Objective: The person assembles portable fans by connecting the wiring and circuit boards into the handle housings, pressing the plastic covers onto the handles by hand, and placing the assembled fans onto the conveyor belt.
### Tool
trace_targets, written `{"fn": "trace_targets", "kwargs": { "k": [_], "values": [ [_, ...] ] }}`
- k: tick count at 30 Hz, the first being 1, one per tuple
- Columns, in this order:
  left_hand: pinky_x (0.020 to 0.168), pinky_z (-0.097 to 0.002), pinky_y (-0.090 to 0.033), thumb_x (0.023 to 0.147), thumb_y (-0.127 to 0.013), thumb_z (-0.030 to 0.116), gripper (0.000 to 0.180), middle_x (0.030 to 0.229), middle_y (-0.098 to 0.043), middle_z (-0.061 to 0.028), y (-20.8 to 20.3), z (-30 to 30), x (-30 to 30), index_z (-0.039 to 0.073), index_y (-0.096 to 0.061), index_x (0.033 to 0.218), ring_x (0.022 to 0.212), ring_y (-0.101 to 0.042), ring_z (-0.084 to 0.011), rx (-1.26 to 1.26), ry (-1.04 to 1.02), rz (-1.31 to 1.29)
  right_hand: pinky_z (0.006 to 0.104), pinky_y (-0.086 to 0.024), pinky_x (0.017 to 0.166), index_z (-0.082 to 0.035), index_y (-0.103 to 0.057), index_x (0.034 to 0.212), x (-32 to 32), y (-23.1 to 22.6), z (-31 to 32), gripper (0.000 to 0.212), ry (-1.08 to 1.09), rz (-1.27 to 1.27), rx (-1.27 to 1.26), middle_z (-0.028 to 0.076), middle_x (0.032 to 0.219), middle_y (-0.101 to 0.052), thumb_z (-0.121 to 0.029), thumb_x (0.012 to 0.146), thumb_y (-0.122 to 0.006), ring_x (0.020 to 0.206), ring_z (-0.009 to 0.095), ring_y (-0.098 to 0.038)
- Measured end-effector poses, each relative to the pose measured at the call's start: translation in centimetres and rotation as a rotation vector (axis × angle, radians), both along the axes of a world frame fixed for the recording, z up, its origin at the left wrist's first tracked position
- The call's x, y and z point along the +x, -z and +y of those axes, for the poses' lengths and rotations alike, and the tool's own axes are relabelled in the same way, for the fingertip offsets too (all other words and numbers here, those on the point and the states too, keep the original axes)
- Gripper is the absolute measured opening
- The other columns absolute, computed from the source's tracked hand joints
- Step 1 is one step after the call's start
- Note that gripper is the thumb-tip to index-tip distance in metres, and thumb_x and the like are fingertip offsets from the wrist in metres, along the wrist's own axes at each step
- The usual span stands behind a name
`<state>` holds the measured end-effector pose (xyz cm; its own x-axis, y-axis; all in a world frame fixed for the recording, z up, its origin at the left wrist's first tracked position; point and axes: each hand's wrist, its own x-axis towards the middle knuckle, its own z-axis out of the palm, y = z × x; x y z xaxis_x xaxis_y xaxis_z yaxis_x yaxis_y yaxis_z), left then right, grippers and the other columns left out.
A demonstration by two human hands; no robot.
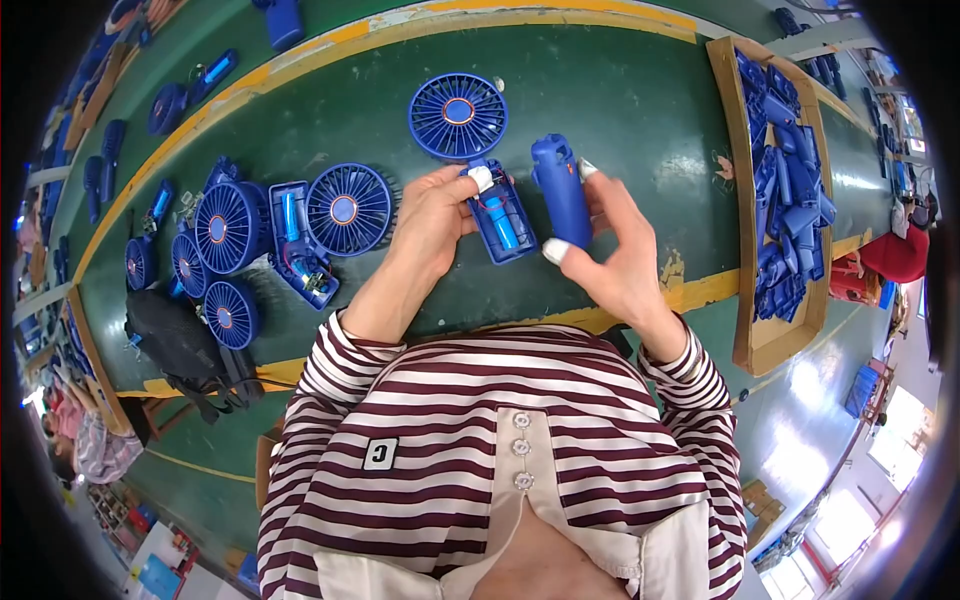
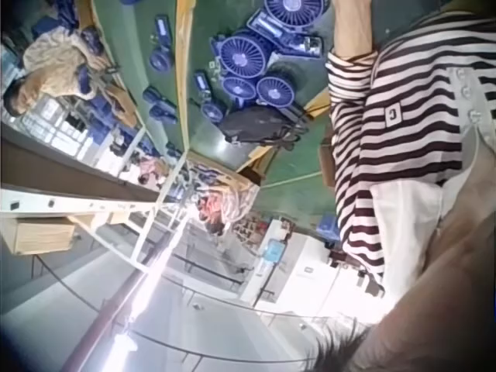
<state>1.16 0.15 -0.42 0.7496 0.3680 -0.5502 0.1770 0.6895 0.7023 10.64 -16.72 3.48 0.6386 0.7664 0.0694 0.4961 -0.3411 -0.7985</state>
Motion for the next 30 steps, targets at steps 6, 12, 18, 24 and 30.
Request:
{"fn": "trace_targets", "kwargs": {
  "k": [6,12,18,24,30],
  "values": [
    [0.074,-0.0344,-0.052,0.085,-0.043,0.004,0.024,0.096,-0.061,-0.0162,0.5,0.0,0.0,-0.008,-0.054,0.102,0.083,-0.062,-0.02,-0.011,-0.028,-0.007,0.0379,-0.045,0.073,0.005,-0.04,0.119,-1.5,0.7,-0.6,0.066,-0.296,-0.184,0.177,0.02,0.098,-0.05,-0.018,0.064,-0.069,0.083,0.035,-0.053],
    [0.073,-0.0326,-0.052,0.084,-0.046,0.004,0.023,0.096,-0.061,-0.0172,0.4,-0.1,-0.2,-0.009,-0.054,0.102,0.081,-0.062,-0.0221,-0.047,-0.033,-0.007,0.0429,-0.045,0.083,0.003,-0.048,0.111,-2.0,1.2,0.3,0.057,-0.496,-0.528,0.127,0.017,0.097,-0.051,-0.011,0.059,-0.065,0.087,0.029,-0.055],
    [0.071,-0.0317,-0.052,0.083,-0.048,0.004,0.023,0.095,-0.061,-0.0167,0.1,-0.2,-0.3,-0.009,-0.054,0.101,0.08,-0.062,-0.0211,-0.005,0.058,0.027,0.0452,-0.043,0.086,0.003,-0.048,0.111,-2.6,0.8,0.6,0.043,-0.579,-0.681,0.01,0.021,0.098,-0.048,-0.009,0.071,-0.056,0.09,0.031,-0.056],
    [0.071,-0.0315,-0.052,0.084,-0.051,0.005,0.022,0.093,-0.061,-0.0165,0.3,0.0,-0.3,-0.009,-0.055,0.1,0.079,-0.062,-0.0214,-0.059,0.068,-0.006,0.0462,-0.043,0.087,0.002,-0.048,0.107,-2.6,1.2,0.9,0.054,-0.546,-0.603,0.058,0.018,0.098,-0.05,-0.004,0.057,-0.065,0.092,0.03,-0.054],
    [0.072,-0.0321,-0.052,0.084,-0.051,0.005,0.021,0.095,-0.061,-0.0167,0.3,-0.1,-0.3,-0.009,-0.055,0.101,0.08,-0.062,-0.0213,-0.104,0.04,-0.146,0.0461,-0.042,0.086,0.001,-0.049,0.111,-2.6,0.9,1.0,0.047,-0.537,-0.651,0.085,0.021,0.099,-0.049,-0.007,0.066,-0.06,0.092,0.031,-0.054]
  ]
}}
